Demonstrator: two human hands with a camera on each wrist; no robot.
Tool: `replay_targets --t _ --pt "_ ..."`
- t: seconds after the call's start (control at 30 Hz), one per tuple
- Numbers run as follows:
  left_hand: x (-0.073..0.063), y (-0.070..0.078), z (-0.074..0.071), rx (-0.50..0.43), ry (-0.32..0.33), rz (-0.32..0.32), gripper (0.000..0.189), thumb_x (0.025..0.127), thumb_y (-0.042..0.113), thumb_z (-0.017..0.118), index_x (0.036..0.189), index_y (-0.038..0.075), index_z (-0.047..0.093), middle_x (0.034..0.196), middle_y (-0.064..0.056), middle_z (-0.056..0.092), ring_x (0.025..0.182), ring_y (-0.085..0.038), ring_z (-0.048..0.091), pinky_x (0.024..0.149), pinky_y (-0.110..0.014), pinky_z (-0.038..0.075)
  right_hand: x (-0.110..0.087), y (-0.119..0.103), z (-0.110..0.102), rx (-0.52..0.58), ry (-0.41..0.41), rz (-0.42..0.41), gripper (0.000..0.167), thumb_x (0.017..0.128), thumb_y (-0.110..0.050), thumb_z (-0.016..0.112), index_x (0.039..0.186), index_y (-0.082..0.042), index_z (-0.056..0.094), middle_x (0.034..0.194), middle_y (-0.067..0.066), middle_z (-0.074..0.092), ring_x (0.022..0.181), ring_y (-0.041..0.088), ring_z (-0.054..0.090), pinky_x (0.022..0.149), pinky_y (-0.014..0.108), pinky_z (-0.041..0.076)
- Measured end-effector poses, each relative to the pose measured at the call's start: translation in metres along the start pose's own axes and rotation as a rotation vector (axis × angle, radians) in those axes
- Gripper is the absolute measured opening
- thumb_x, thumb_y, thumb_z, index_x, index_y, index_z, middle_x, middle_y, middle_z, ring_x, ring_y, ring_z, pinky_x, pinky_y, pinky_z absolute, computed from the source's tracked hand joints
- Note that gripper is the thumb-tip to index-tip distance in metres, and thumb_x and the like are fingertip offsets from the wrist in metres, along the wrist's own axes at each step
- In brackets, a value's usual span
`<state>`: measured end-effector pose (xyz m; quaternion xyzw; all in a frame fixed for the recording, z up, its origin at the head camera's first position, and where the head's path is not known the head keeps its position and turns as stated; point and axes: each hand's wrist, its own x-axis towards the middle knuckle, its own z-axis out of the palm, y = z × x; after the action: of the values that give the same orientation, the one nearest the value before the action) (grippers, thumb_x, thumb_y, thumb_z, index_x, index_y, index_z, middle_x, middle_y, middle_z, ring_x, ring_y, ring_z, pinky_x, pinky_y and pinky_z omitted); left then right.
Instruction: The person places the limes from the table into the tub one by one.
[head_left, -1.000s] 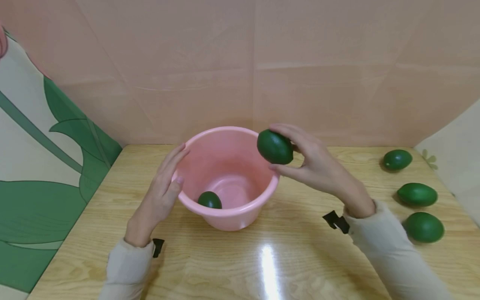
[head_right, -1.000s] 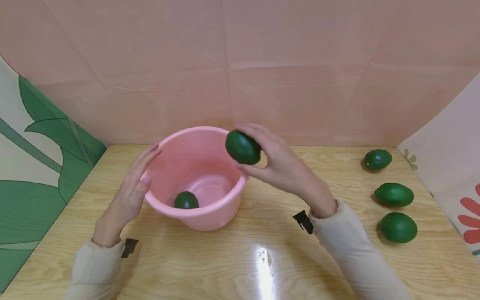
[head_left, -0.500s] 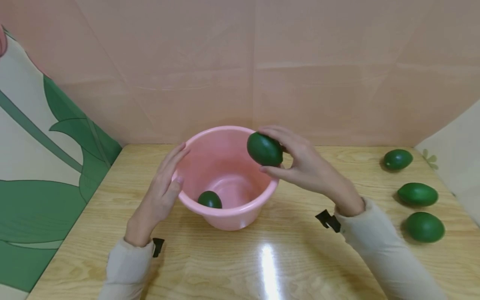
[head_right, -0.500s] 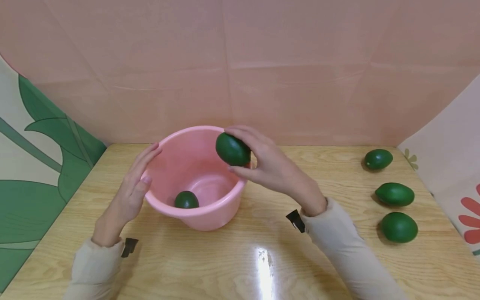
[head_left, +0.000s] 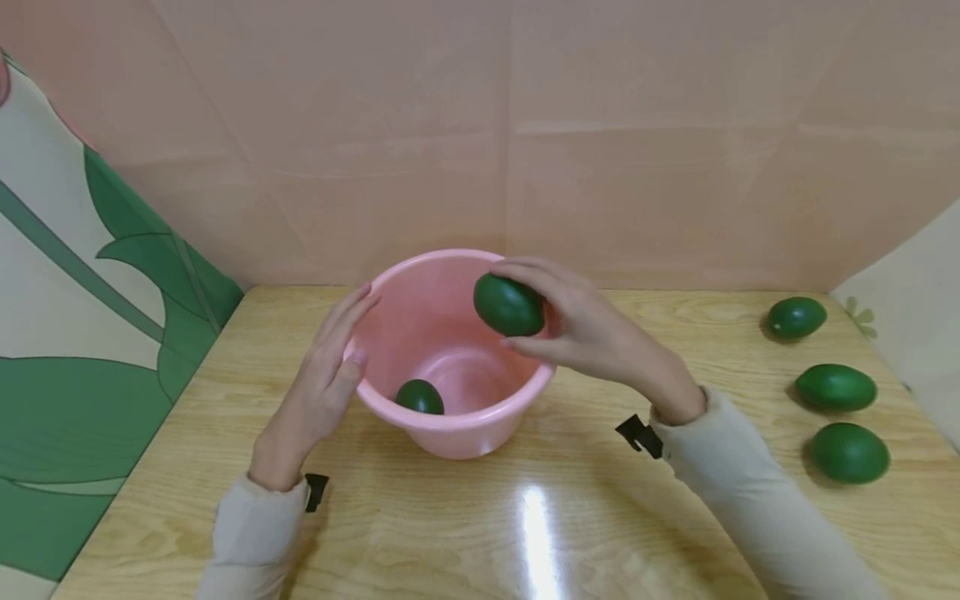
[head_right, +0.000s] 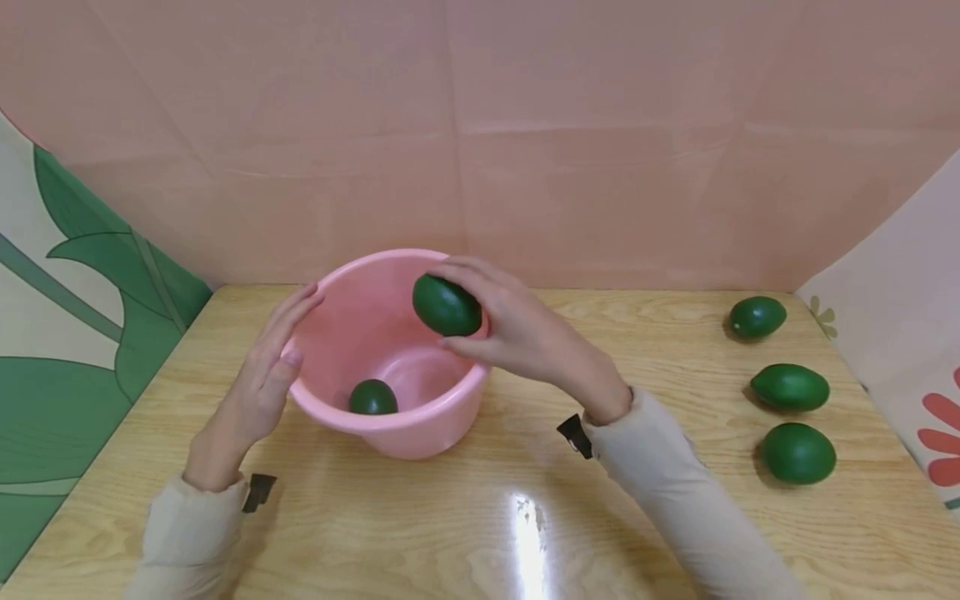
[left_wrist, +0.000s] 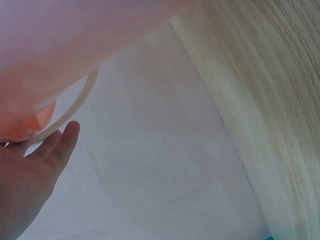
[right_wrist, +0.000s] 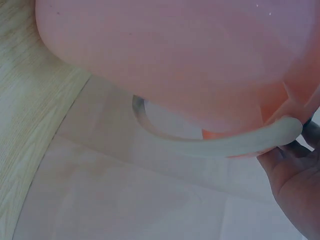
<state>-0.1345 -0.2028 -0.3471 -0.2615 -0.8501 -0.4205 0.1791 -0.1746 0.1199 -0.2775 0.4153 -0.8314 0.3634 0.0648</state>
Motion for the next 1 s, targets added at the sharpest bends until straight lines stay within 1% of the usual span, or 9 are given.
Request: replay_targets --t 0.17,0.27,0.43,0.63,0.73,0.83,1.0 --pt "0.001 0.001 0.0 -0.002 -0.005 -0.008 0.058 0.097 0.019 0.039 0.154 0.016 0.036 0.164 -0.004 0.025 0.151 -0.029 0.023 0.112 -0.07 0.029 0.004 -0.001 0.001 -0.013 -0.032 0.013 0.073 0.081 -0.014 0.08 0.146 -0.011 0.047 0.146 0.009 0.05 0.126 0.023 0.055 0.104 0.043 0.05" --pt "0.002 0.001 0.0 -0.004 -0.004 -0.009 0.058 0.096 0.018 0.04 0.154 0.016 0.036 0.164 -0.003 0.025 0.151 -0.029 0.023 0.112 -0.07 0.029 0.007 -0.003 0.001 -0.009 -0.071 0.031 0.072 0.083 -0.018 0.079 0.147 -0.012 0.046 0.149 0.006 0.048 0.129 0.022 0.052 0.105 0.043 0.049" --pt "0.003 0.001 0.0 -0.005 -0.003 -0.007 0.059 0.095 0.018 0.04 0.154 0.015 0.036 0.164 -0.003 0.025 0.151 -0.03 0.023 0.112 -0.07 0.028 0.013 -0.003 0.003 0.015 -0.138 0.071 0.067 0.085 -0.018 0.077 0.145 -0.016 0.048 0.148 0.003 0.049 0.13 0.019 0.051 0.108 0.041 0.047" --pt "0.003 0.001 0.0 -0.002 -0.006 -0.015 0.059 0.095 0.017 0.04 0.154 0.016 0.036 0.164 -0.002 0.024 0.151 -0.029 0.022 0.113 -0.07 0.027 0.02 -0.005 0.006 -0.043 -0.19 0.084 0.063 0.083 -0.016 0.077 0.14 -0.01 0.053 0.145 0.007 0.052 0.131 0.023 0.049 0.11 0.044 0.044" --pt "0.003 0.001 0.0 0.001 -0.006 -0.017 0.059 0.095 0.017 0.04 0.154 0.016 0.036 0.164 -0.003 0.024 0.151 -0.03 0.022 0.114 -0.07 0.026 0.023 -0.007 0.007 -0.053 -0.218 0.093 0.06 0.081 -0.014 0.077 0.137 -0.009 0.055 0.141 0.007 0.054 0.128 0.023 0.051 0.109 0.043 0.044" --pt "0.002 0.0 -0.001 0.005 -0.006 -0.02 0.059 0.095 0.017 0.04 0.154 0.016 0.036 0.164 -0.003 0.024 0.151 -0.03 0.022 0.113 -0.07 0.026 0.025 -0.008 0.008 -0.05 -0.241 0.105 0.06 0.08 -0.014 0.078 0.136 -0.011 0.057 0.138 0.005 0.056 0.123 0.021 0.054 0.105 0.041 0.047" --pt "0.001 0.0 -0.001 0.009 -0.005 -0.025 0.059 0.095 0.017 0.041 0.154 0.017 0.036 0.164 -0.004 0.025 0.152 -0.03 0.022 0.113 -0.071 0.026 0.028 -0.008 0.01 -0.046 -0.27 0.097 0.059 0.078 -0.013 0.08 0.133 -0.012 0.059 0.131 0.003 0.06 0.117 0.019 0.057 0.101 0.039 0.049"
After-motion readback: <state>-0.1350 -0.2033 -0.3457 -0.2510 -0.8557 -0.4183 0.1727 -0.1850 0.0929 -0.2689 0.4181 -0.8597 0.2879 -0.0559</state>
